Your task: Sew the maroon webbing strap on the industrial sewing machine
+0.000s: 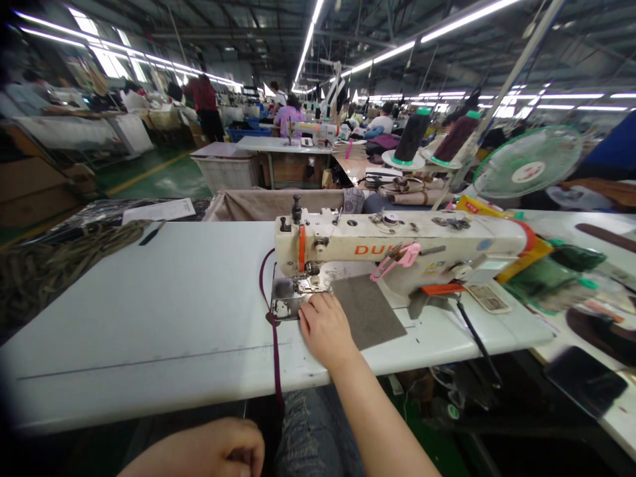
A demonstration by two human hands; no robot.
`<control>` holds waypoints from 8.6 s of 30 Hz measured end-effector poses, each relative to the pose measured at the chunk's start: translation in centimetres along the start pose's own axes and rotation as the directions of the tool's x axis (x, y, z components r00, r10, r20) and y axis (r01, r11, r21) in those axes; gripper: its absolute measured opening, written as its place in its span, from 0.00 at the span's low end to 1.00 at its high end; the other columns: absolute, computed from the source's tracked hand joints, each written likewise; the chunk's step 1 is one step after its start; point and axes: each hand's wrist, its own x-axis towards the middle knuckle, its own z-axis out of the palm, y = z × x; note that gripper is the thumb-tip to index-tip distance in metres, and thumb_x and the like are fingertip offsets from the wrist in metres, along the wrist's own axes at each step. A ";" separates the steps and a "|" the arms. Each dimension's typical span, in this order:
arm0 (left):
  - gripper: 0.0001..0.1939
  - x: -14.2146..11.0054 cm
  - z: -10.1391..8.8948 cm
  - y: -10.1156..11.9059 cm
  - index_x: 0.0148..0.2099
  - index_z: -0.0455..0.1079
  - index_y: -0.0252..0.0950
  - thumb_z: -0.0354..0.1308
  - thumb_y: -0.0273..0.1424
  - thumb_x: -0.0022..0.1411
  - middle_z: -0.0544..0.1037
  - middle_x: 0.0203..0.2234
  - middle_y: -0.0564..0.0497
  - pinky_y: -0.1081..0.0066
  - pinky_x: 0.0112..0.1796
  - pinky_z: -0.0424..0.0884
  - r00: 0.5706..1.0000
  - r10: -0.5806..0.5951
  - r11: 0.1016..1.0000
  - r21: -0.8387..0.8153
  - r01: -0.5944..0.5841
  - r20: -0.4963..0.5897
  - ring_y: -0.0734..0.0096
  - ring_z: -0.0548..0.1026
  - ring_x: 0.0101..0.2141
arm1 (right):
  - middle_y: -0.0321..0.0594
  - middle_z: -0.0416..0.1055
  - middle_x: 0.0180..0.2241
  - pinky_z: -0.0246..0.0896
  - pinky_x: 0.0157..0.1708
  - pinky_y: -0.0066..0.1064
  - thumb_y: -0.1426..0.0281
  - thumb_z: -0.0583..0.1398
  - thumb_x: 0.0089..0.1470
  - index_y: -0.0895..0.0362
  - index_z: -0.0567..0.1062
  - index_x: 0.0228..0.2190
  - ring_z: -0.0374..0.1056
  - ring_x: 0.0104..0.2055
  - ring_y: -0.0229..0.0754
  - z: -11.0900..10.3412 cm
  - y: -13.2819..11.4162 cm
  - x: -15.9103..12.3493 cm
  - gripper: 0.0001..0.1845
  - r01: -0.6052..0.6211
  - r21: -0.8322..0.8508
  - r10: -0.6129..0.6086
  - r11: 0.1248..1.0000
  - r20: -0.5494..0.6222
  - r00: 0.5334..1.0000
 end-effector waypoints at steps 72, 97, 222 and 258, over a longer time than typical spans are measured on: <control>0.30 -3.3 -0.7 2.6 0.33 0.65 0.38 0.59 0.62 0.64 0.65 0.30 0.55 0.68 0.34 0.57 0.968 0.129 0.976 -0.146 -0.163 -0.217 0.70 0.62 0.32 | 0.53 0.75 0.61 0.72 0.64 0.50 0.72 0.58 0.71 0.60 0.76 0.60 0.70 0.65 0.54 1.3 -3.2 -1.5 0.20 0.070 0.156 -0.079 0.985 0.055 0.995; 0.29 8.7 -10.0 4.0 0.67 0.70 0.36 0.49 0.17 0.67 0.75 0.60 0.42 0.52 0.62 0.71 0.570 0.571 0.713 0.701 0.011 -0.590 0.54 0.71 0.58 | 0.51 0.76 0.59 0.73 0.62 0.49 0.70 0.56 0.73 0.55 0.77 0.60 0.72 0.62 0.50 0.0 -0.5 -0.7 0.19 0.107 0.315 -0.140 0.943 0.082 0.987; 0.20 8.8 -11.2 4.6 0.38 0.67 0.40 0.53 0.10 0.50 0.77 0.39 0.49 0.56 0.53 0.74 0.118 0.246 0.966 0.233 -0.112 -0.962 0.57 0.74 0.47 | 0.44 0.81 0.54 0.66 0.63 0.50 0.66 0.55 0.73 0.53 0.77 0.55 0.77 0.56 0.50 0.7 0.3 -0.2 0.16 0.267 0.013 -0.266 0.964 -0.040 0.963; 0.20 8.5 -11.5 4.8 0.40 0.70 0.40 0.53 0.12 0.51 0.78 0.42 0.49 0.60 0.57 0.71 0.230 0.171 0.985 0.159 -0.072 -0.958 0.58 0.74 0.50 | 0.44 0.81 0.53 0.68 0.59 0.48 0.65 0.53 0.75 0.55 0.77 0.54 0.77 0.54 0.50 0.8 0.3 -0.1 0.16 0.290 -0.012 -0.290 0.957 -0.070 0.954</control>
